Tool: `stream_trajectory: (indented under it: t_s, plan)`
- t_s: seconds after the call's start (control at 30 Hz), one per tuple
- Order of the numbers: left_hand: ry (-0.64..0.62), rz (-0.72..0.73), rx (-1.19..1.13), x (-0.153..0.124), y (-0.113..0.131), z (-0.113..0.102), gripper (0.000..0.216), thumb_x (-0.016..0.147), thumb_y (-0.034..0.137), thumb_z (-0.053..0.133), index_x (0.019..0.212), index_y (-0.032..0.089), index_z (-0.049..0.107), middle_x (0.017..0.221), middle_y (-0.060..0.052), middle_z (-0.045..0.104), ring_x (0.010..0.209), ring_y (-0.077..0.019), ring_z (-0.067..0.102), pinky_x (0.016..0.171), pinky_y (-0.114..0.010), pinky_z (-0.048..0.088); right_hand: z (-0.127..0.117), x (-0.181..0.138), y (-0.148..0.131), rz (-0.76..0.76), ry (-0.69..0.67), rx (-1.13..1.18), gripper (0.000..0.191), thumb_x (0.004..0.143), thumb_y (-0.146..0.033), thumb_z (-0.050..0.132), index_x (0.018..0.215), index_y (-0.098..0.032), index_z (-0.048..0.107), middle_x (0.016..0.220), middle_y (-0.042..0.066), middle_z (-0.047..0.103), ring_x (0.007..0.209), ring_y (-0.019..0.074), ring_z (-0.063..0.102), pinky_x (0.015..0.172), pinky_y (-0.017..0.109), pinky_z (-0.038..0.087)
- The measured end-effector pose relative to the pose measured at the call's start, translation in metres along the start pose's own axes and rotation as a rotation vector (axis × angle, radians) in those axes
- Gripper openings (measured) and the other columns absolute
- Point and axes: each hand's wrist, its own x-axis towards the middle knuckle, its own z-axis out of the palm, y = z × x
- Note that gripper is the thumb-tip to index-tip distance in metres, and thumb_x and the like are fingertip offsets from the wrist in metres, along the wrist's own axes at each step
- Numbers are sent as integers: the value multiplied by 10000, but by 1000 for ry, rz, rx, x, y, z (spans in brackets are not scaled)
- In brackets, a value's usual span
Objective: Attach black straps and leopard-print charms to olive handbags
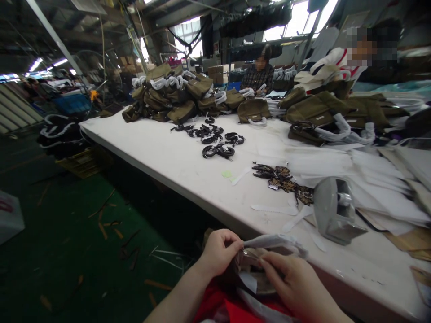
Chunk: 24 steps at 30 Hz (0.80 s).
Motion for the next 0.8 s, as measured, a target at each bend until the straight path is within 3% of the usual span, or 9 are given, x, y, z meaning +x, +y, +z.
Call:
stream_trajectory:
  t_s: [0.13,0.5,0.8]
  plan:
    - [3,3,15,-1,-2,2,205,809,308,654,710,145,731,755,-56,731,696,-151,648,636,-240,487,15,0,8,20,37,-54,363,946,-368,415,771,-250,710,648,31,729,561,197,669,526,267,459]
    - [22,4,40,-1,6,1,209,803,306,658,678,151,722,727,-52,714,673,-149,635,619,-243,474,17,-3,9,-14,24,-97,347,946,-356,425,766,-253,703,655,29,734,577,194,675,521,266,434]
    - [41,104,141,-4,15,1,174,809,204,638,649,166,694,759,-47,714,735,-152,644,695,-255,487,21,1,5,-22,-13,-237,351,938,-315,438,642,-241,611,597,0,701,527,175,646,496,286,308]
